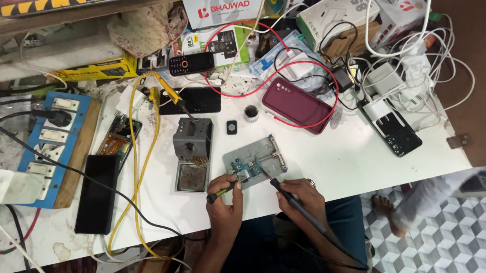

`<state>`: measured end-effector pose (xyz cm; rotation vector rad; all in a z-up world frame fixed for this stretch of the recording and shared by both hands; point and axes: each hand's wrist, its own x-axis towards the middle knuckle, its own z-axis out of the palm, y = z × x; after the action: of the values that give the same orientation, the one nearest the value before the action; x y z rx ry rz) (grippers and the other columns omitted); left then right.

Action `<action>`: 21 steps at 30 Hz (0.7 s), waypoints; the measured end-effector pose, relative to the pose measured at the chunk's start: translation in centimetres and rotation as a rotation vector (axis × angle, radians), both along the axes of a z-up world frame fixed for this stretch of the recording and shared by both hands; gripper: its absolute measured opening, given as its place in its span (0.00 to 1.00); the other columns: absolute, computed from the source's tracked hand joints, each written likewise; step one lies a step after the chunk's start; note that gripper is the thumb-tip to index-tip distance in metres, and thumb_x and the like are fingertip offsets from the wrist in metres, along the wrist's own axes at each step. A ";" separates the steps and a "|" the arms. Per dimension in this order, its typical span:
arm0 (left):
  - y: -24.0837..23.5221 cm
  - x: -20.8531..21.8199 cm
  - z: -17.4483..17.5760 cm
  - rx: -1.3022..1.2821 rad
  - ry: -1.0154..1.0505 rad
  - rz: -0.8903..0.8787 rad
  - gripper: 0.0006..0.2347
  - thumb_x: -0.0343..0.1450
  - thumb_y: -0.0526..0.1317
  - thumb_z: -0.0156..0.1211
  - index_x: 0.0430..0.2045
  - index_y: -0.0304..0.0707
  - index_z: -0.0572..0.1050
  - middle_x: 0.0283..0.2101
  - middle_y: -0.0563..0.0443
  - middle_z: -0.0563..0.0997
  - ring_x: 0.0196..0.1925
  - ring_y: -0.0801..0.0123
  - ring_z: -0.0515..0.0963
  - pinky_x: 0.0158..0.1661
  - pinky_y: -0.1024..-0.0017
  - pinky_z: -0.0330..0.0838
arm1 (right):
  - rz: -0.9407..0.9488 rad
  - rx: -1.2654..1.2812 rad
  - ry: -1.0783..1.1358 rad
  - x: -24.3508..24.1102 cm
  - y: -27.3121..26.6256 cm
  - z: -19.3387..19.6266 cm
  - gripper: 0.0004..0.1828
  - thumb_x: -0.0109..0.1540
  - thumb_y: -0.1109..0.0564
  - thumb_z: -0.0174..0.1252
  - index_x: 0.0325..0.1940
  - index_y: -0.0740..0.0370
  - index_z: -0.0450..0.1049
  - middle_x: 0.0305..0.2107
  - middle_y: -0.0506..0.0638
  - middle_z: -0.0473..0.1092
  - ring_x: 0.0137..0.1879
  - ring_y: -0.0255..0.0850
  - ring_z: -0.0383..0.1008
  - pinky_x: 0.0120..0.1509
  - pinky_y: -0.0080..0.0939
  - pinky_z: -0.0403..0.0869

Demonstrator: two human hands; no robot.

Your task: The person uses a soldering iron and a small screwdriver to work on a circuit board held in a vise. They repeatedly apply heat and solder to specific points on the board, occasionally dipping the iron tip into a small container of flux or cleaning solution. The person continues this process across multiple points on the board throughout the clip.

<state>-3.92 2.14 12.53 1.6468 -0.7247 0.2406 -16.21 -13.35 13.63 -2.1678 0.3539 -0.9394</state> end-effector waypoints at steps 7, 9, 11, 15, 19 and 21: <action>0.0 0.0 -0.2 -0.009 0.030 -0.028 0.13 0.72 0.27 0.61 0.44 0.34 0.62 0.46 0.38 0.79 0.49 0.56 0.82 0.49 0.64 0.77 | 0.002 0.067 0.068 -0.1 0.0 0.5 0.14 0.53 0.64 0.70 0.41 0.62 0.77 0.38 0.56 0.79 0.39 0.42 0.82 0.34 0.35 0.78; 0.0 0.0 -0.1 -0.005 0.037 -0.028 0.13 0.72 0.27 0.61 0.44 0.34 0.62 0.46 0.38 0.79 0.49 0.56 0.82 0.49 0.64 0.77 | 0.006 0.038 0.054 0.0 0.0 0.7 0.14 0.53 0.64 0.70 0.41 0.62 0.77 0.38 0.56 0.79 0.40 0.43 0.81 0.35 0.35 0.78; 0.1 0.0 -0.1 0.003 0.033 -0.025 0.13 0.72 0.26 0.61 0.44 0.34 0.62 0.46 0.38 0.79 0.49 0.56 0.82 0.49 0.64 0.77 | 0.021 0.012 0.013 0.1 0.0 0.7 0.14 0.54 0.64 0.70 0.42 0.62 0.77 0.38 0.56 0.78 0.43 0.44 0.81 0.40 0.37 0.79; 0.0 0.1 0.0 0.011 0.012 -0.015 0.13 0.72 0.26 0.61 0.44 0.34 0.62 0.46 0.38 0.79 0.48 0.56 0.81 0.49 0.63 0.76 | 0.030 -0.020 -0.016 0.0 -0.1 0.7 0.14 0.52 0.65 0.68 0.41 0.63 0.76 0.37 0.55 0.78 0.43 0.45 0.81 0.42 0.38 0.79; 0.0 0.0 0.0 0.015 0.006 -0.013 0.13 0.72 0.26 0.61 0.44 0.34 0.63 0.46 0.38 0.79 0.49 0.55 0.82 0.50 0.63 0.77 | 0.030 -0.018 0.005 0.0 -0.2 0.6 0.14 0.53 0.66 0.69 0.40 0.63 0.76 0.37 0.56 0.79 0.43 0.45 0.82 0.42 0.38 0.79; -0.1 0.1 0.0 0.015 -0.004 -0.011 0.13 0.72 0.26 0.61 0.44 0.34 0.63 0.46 0.38 0.79 0.49 0.56 0.82 0.50 0.64 0.77 | 0.038 -0.038 -0.010 0.0 -0.3 0.5 0.14 0.53 0.65 0.69 0.40 0.63 0.75 0.37 0.55 0.78 0.43 0.45 0.82 0.43 0.38 0.79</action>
<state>-3.85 2.01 12.49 1.6566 -0.7397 0.2310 -16.17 -13.63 14.10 -2.1958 0.2913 -0.9419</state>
